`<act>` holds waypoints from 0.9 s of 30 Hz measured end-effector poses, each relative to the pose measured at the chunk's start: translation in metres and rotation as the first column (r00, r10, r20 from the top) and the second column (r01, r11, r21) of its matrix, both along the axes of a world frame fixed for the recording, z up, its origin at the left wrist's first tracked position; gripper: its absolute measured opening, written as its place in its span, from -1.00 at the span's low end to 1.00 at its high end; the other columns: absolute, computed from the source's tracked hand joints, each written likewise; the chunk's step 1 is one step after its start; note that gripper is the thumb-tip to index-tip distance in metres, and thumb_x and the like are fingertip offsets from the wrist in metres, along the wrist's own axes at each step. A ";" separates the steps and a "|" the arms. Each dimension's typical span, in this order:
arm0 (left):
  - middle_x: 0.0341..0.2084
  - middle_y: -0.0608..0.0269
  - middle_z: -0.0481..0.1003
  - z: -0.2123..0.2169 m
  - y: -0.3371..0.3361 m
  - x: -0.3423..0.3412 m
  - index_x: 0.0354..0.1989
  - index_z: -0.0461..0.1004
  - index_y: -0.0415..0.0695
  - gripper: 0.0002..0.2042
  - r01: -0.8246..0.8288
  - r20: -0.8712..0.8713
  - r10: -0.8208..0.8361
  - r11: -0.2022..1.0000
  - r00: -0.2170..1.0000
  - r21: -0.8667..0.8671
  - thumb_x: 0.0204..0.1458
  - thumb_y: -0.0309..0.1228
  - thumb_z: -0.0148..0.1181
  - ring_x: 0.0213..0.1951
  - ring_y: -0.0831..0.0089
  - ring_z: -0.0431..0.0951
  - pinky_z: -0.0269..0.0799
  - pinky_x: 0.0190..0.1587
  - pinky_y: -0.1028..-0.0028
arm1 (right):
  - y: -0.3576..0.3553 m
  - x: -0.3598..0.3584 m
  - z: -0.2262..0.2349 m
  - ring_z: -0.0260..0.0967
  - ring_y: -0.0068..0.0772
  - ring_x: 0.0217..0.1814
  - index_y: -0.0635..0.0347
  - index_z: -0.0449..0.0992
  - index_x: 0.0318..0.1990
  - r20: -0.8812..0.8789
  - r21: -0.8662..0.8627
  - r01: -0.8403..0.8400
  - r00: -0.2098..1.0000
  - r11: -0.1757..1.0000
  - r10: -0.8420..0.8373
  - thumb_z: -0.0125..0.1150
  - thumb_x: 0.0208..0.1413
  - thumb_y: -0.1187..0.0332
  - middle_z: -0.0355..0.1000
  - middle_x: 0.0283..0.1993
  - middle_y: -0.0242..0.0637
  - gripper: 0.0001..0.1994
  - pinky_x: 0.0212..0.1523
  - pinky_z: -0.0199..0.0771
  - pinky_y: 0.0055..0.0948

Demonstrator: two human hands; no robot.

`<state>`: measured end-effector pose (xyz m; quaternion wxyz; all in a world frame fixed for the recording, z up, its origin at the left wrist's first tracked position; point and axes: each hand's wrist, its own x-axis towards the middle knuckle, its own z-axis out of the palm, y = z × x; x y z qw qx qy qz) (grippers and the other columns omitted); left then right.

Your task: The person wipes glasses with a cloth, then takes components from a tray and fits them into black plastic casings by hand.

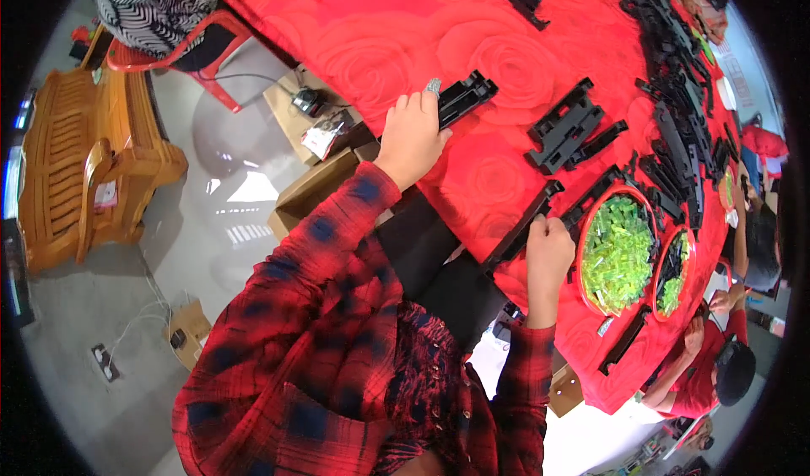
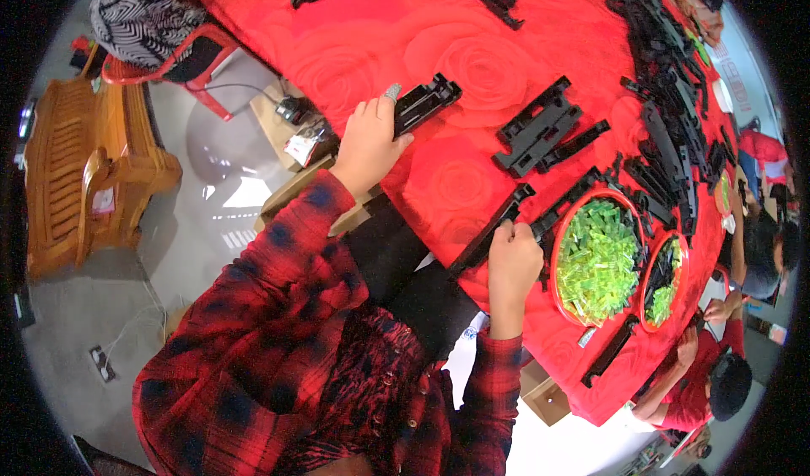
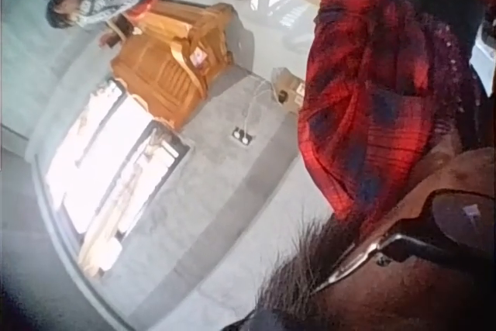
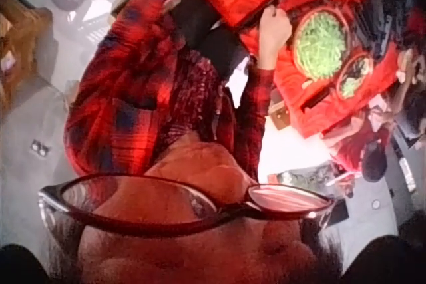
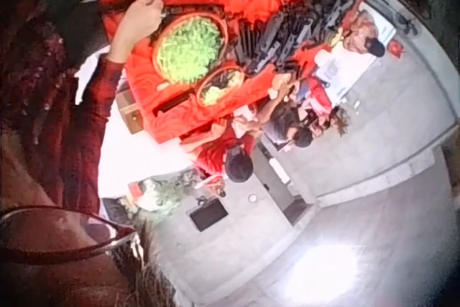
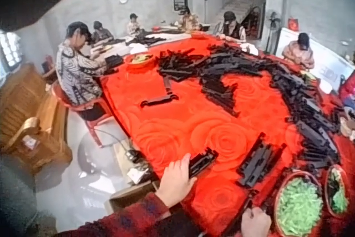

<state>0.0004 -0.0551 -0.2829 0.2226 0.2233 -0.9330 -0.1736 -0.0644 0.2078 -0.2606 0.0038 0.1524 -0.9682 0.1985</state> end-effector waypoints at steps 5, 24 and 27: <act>-0.15 -0.17 0.40 0.018 -0.021 0.075 0.11 0.29 -0.32 -0.38 -0.022 -0.113 0.038 0.990 0.993 0.138 -0.09 -0.28 0.38 -0.07 -0.11 0.37 0.31 0.03 0.12 | 0.018 -0.002 -0.007 0.46 0.29 -0.42 0.26 0.50 -0.43 -0.069 0.082 -0.067 0.995 0.994 0.073 0.06 0.25 0.12 0.46 -0.49 0.18 -0.63 -0.39 0.42 0.14; -0.08 0.11 0.46 -0.307 -0.042 0.228 0.05 0.35 -0.10 -0.40 -0.326 0.813 0.159 0.945 0.561 0.039 -0.21 -0.25 0.45 0.03 0.13 0.45 0.44 -0.02 0.11 | 0.050 0.072 0.043 0.29 -0.57 -0.50 0.32 0.54 -0.14 0.122 -0.182 0.202 0.976 0.962 -0.182 -0.05 0.37 0.34 0.43 -0.44 -0.28 -0.74 -0.44 0.32 -0.48; -0.06 0.21 0.48 -0.323 -0.038 0.194 0.02 0.39 -0.05 -0.59 -0.359 0.837 0.202 0.933 0.508 -0.007 -0.05 -0.34 0.25 0.06 0.19 0.45 0.41 0.00 0.09 | 0.081 0.089 0.037 0.25 -0.63 -0.51 0.31 0.54 -0.16 0.124 -0.186 0.292 0.954 0.938 -0.272 -0.06 0.38 0.33 0.37 -0.50 -0.35 -0.73 -0.48 0.27 -0.53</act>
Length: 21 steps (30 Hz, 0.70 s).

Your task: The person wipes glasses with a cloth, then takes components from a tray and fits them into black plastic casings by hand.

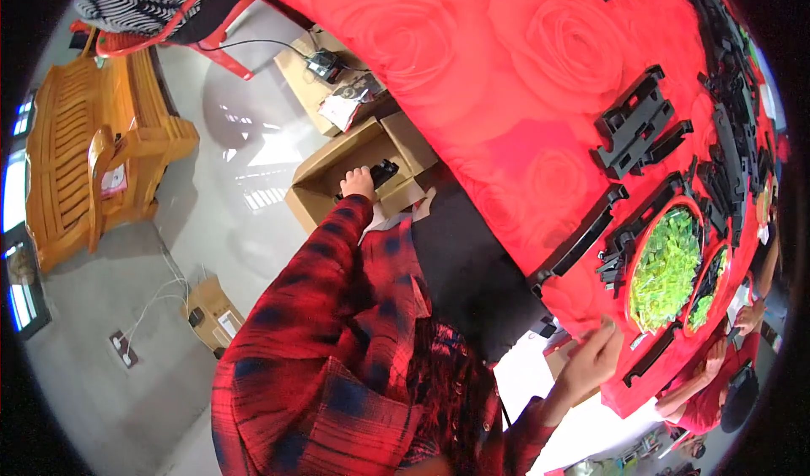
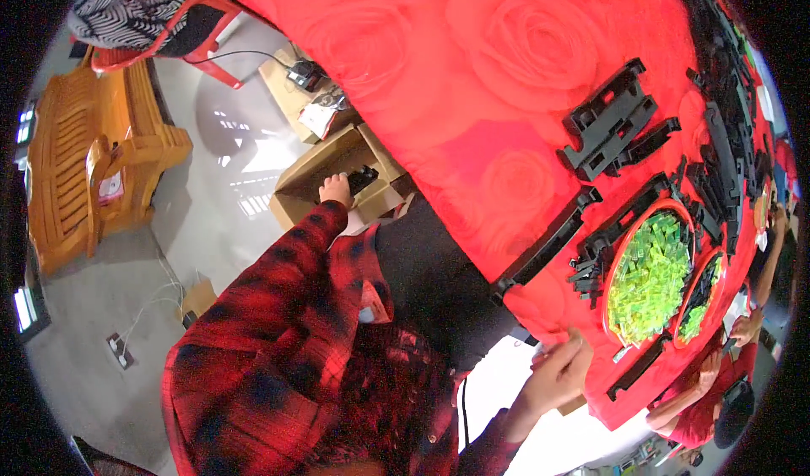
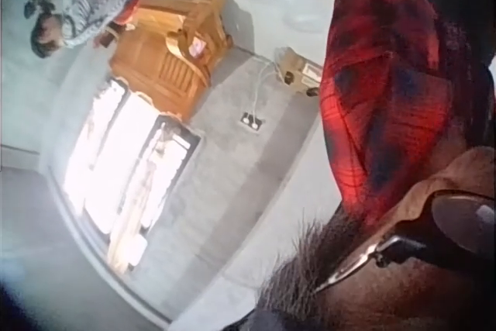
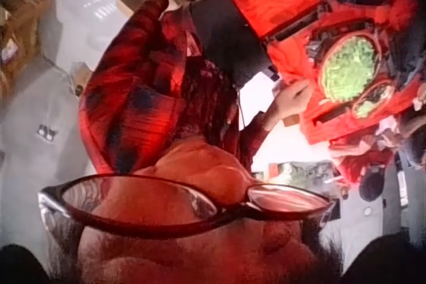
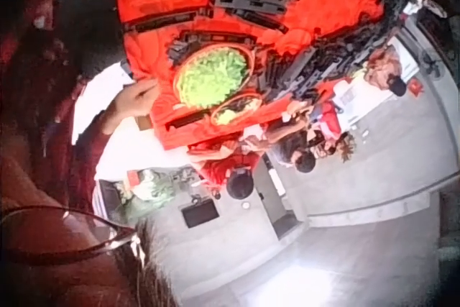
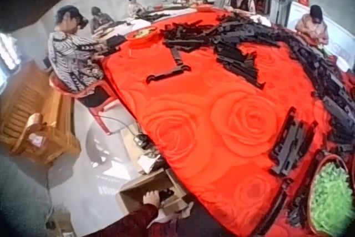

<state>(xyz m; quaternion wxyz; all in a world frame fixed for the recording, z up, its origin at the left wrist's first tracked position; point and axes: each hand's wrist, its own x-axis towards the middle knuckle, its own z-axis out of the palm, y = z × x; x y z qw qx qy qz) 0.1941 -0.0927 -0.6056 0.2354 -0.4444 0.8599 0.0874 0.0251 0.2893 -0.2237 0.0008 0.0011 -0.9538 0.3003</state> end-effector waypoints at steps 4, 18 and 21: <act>0.00 0.25 0.46 -0.024 -0.002 -0.015 0.05 0.38 0.02 -0.56 -0.056 0.018 0.056 0.998 0.998 0.033 -0.07 -0.38 0.26 0.10 0.20 0.43 0.37 0.07 0.07 | 0.003 0.016 0.001 0.19 -0.67 -0.59 0.29 0.54 -0.17 0.001 0.003 0.169 0.986 0.986 -0.169 -0.10 0.40 0.31 0.35 -0.54 -0.39 -0.71 -0.56 0.18 -0.60; -0.14 0.32 0.53 -0.124 -0.044 -0.013 -0.05 0.49 0.06 -0.72 0.088 0.164 -0.039 0.950 0.986 -0.301 0.21 -0.17 -0.09 -0.02 0.26 0.49 0.42 -0.02 0.08 | 0.001 0.023 0.000 0.16 -0.71 -0.72 0.37 0.50 -0.13 0.113 0.057 0.343 0.931 0.938 -0.347 -0.09 0.38 0.37 0.38 -0.59 -0.34 -0.75 -0.67 0.13 -0.63; -0.15 0.17 0.58 -0.131 -0.055 -0.007 -0.02 0.53 -0.01 -0.65 0.079 -0.071 -0.126 0.880 0.989 -0.469 0.16 -0.11 0.01 -0.02 0.14 0.53 0.45 -0.04 0.09 | -0.005 0.021 0.001 0.17 -0.70 -0.73 0.39 0.50 -0.16 0.113 0.082 0.338 0.931 0.938 -0.346 -0.07 0.37 0.40 0.40 -0.58 -0.34 -0.76 -0.67 0.15 -0.62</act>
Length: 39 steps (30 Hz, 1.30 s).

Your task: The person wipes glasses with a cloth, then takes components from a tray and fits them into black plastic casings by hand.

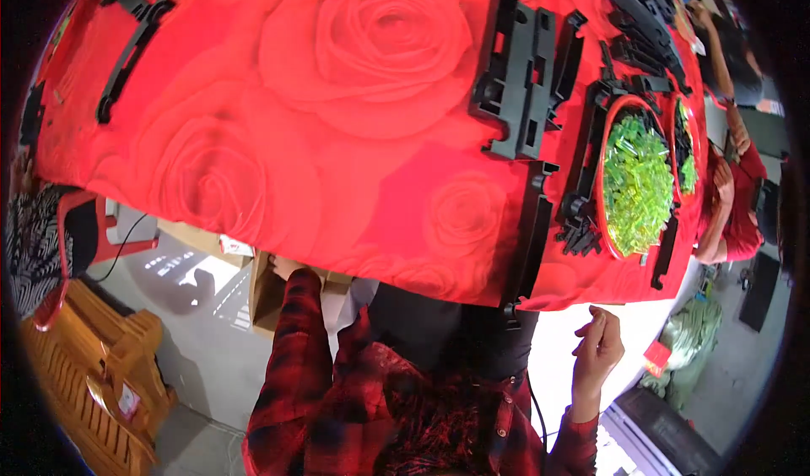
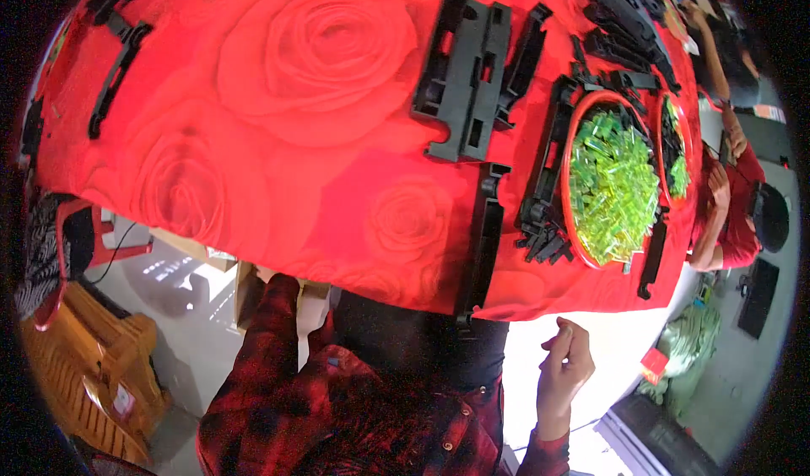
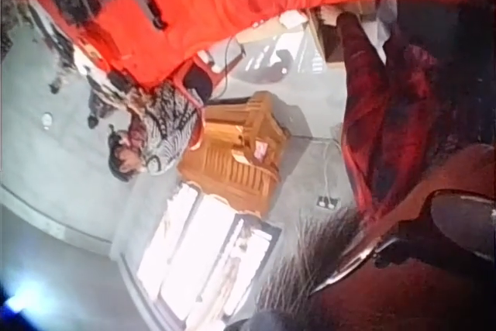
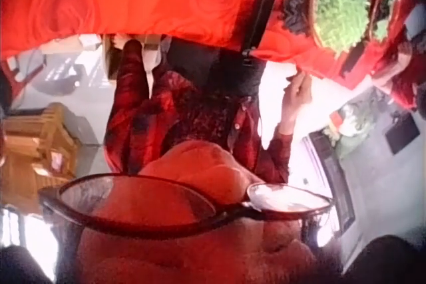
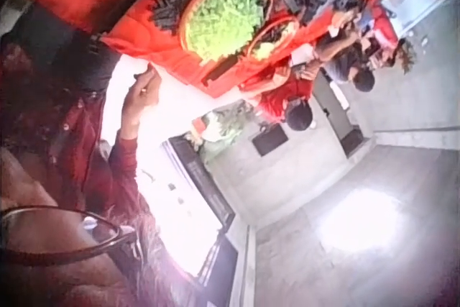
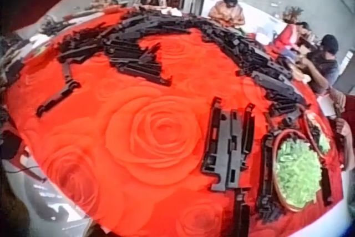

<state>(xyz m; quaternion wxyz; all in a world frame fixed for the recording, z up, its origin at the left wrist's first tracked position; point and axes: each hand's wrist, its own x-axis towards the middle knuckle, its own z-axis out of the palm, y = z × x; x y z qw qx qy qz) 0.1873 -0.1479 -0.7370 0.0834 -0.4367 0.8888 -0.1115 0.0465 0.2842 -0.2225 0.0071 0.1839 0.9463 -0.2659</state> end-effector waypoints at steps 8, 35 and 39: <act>-0.15 0.12 0.58 -0.024 -0.004 -0.037 -0.03 0.53 -0.06 -0.66 0.144 -0.172 -0.087 0.924 0.981 0.354 0.15 -0.13 0.05 -0.03 0.11 0.54 0.45 -0.04 0.11 | -0.012 -0.004 -0.002 0.17 -0.75 -0.73 0.36 0.51 -0.17 -0.029 0.142 -0.120 0.992 0.983 0.125 -0.04 0.38 0.37 0.40 -0.58 -0.37 -0.77 -0.67 0.12 -0.67; -0.23 0.23 0.54 0.458 0.166 -0.116 0.10 0.40 -0.25 -0.72 0.652 -0.540 0.517 -0.046 0.664 0.757 0.24 -0.50 0.11 -0.24 0.57 0.54 0.49 -0.16 0.55 | -0.079 -0.046 -0.026 0.48 0.21 -0.33 0.48 -0.21 0.41 -0.001 -0.163 -0.459 0.885 0.873 0.465 0.28 0.04 0.32 0.46 -0.27 0.23 -0.08 -0.35 0.47 -0.03; -0.07 -0.03 0.52 0.465 0.223 -0.160 0.19 0.27 -0.32 -0.62 0.681 -0.656 0.217 -0.067 0.723 0.729 0.31 -0.33 0.00 -0.03 0.33 0.55 0.44 0.03 0.38 | -0.063 -0.039 -0.033 0.45 0.22 -0.47 0.52 -0.22 0.40 -0.197 -0.202 -0.520 0.852 0.830 0.486 0.24 0.05 0.34 0.46 -0.38 0.22 -0.11 -0.47 0.47 -0.02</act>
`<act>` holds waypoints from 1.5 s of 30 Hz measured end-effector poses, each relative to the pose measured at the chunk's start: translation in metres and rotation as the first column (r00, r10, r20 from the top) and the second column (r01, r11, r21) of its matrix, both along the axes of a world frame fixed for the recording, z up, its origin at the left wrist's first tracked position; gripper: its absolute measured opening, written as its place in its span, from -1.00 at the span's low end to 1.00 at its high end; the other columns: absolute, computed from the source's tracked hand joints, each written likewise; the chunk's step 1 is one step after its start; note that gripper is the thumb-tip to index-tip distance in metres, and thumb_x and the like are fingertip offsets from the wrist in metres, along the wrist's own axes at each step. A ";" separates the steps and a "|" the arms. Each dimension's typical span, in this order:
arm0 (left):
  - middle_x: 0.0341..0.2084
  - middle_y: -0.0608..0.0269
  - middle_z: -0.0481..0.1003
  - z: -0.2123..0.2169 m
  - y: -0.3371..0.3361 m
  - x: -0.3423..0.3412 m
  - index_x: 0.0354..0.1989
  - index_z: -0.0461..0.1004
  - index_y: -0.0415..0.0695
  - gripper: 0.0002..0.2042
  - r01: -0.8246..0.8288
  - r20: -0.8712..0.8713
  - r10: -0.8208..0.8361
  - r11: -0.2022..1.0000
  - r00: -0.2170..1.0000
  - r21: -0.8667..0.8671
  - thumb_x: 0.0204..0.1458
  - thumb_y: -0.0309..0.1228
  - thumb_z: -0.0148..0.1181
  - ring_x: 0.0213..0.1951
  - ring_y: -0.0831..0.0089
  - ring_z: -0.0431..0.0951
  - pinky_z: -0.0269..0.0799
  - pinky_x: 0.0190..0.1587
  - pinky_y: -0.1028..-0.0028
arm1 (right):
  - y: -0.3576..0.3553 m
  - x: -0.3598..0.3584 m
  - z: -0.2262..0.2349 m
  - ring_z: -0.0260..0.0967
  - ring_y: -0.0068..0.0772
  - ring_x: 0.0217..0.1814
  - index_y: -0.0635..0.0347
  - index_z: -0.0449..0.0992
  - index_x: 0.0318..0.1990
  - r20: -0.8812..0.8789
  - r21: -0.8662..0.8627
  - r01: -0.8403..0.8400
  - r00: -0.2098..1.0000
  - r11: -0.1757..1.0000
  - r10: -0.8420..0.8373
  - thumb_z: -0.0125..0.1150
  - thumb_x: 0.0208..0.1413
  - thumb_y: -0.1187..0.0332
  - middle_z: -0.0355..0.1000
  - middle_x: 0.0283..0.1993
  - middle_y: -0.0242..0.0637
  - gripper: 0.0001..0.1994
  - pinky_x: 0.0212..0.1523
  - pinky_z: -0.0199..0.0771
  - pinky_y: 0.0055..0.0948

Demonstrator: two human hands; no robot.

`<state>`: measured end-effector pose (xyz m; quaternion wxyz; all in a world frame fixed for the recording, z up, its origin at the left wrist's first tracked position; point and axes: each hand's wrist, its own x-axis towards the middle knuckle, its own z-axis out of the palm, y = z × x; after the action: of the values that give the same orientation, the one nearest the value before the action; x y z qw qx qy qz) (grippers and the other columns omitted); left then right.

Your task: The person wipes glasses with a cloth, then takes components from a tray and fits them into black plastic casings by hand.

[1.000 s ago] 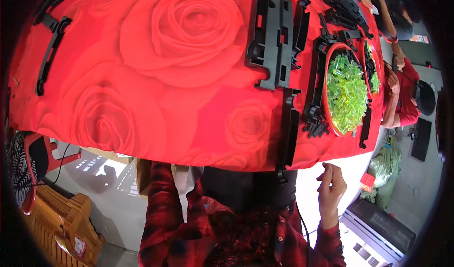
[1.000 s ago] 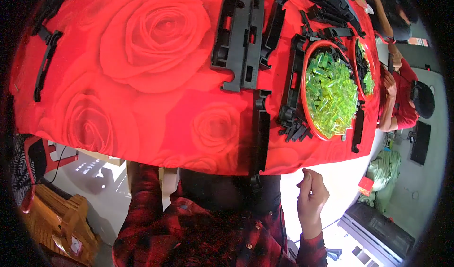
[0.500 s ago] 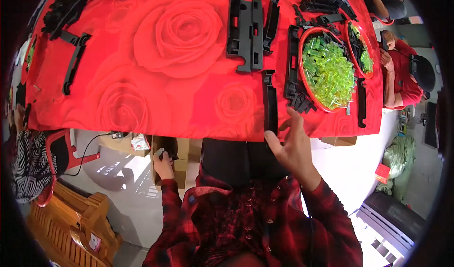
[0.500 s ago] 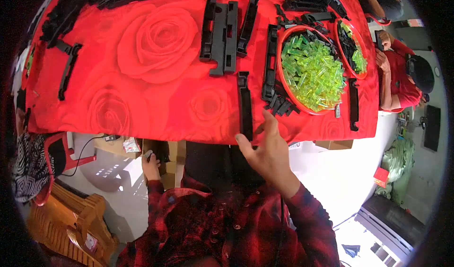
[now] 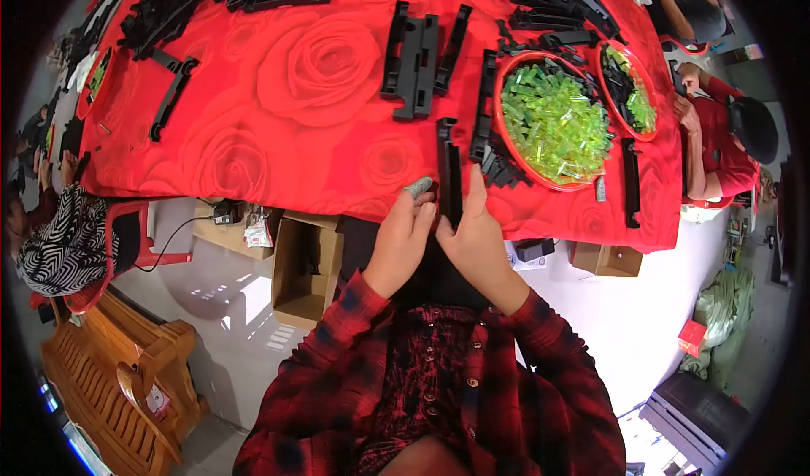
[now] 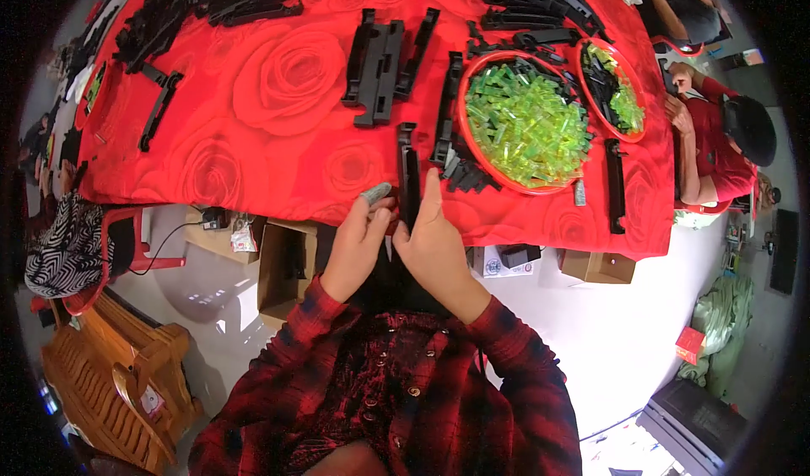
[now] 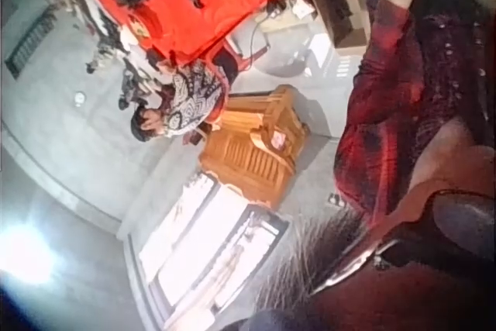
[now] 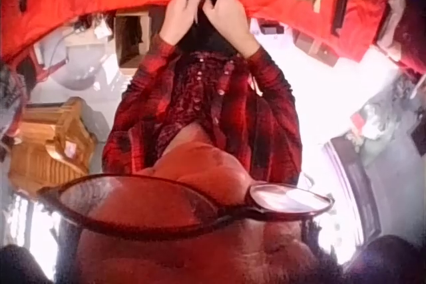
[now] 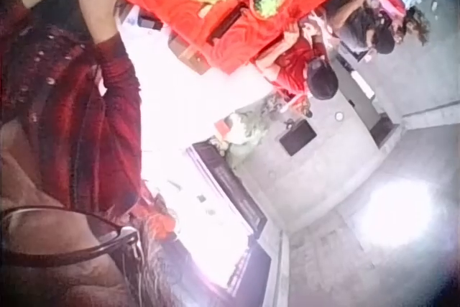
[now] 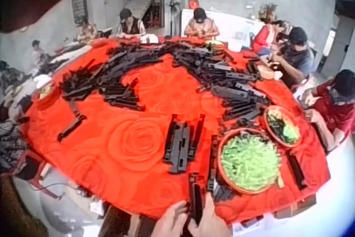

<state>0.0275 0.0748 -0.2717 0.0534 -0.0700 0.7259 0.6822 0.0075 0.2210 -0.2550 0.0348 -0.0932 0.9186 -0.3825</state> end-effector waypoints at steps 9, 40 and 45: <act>-0.11 0.34 0.51 -0.013 0.021 -0.009 0.13 0.40 -0.14 -0.63 -0.231 0.322 0.038 0.775 0.946 0.588 0.39 -0.16 -0.18 -0.09 0.54 0.50 0.42 0.00 0.48 | 0.007 0.017 0.023 0.44 0.27 -0.01 0.37 -0.19 0.43 0.067 -0.112 -0.204 0.975 0.972 0.213 0.28 0.06 0.33 0.37 0.12 0.26 -0.10 -0.06 0.49 -0.05; -0.22 0.13 0.57 -0.017 0.010 -0.018 0.15 0.31 -0.21 -0.63 -0.080 0.299 -0.209 0.683 0.931 0.726 0.27 -0.33 -0.26 -0.47 0.39 0.58 0.43 -0.53 0.53 | 0.030 -0.015 0.012 0.32 -0.44 -0.27 0.27 0.56 -0.09 -0.243 -0.310 -0.069 0.970 0.948 -0.009 0.12 0.18 0.60 0.34 -0.28 -0.26 -0.82 -0.30 0.34 -0.51; -0.16 0.03 0.58 -0.015 0.006 -0.018 0.11 0.32 -0.22 -0.65 -0.096 0.316 -0.178 0.720 0.932 0.688 0.28 -0.35 -0.28 -0.45 0.36 0.61 0.46 -0.51 0.53 | 0.027 -0.021 0.020 0.34 -0.47 -0.30 0.27 0.55 -0.11 -0.149 -0.310 -0.084 0.988 0.947 0.039 0.14 0.18 0.60 0.26 -0.21 -0.24 -0.84 -0.33 0.40 -0.52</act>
<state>0.0090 0.0811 -0.2866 0.2228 -0.1521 0.3969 0.8773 -0.0134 0.2482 -0.2348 -0.0334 -0.1530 0.8424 -0.5155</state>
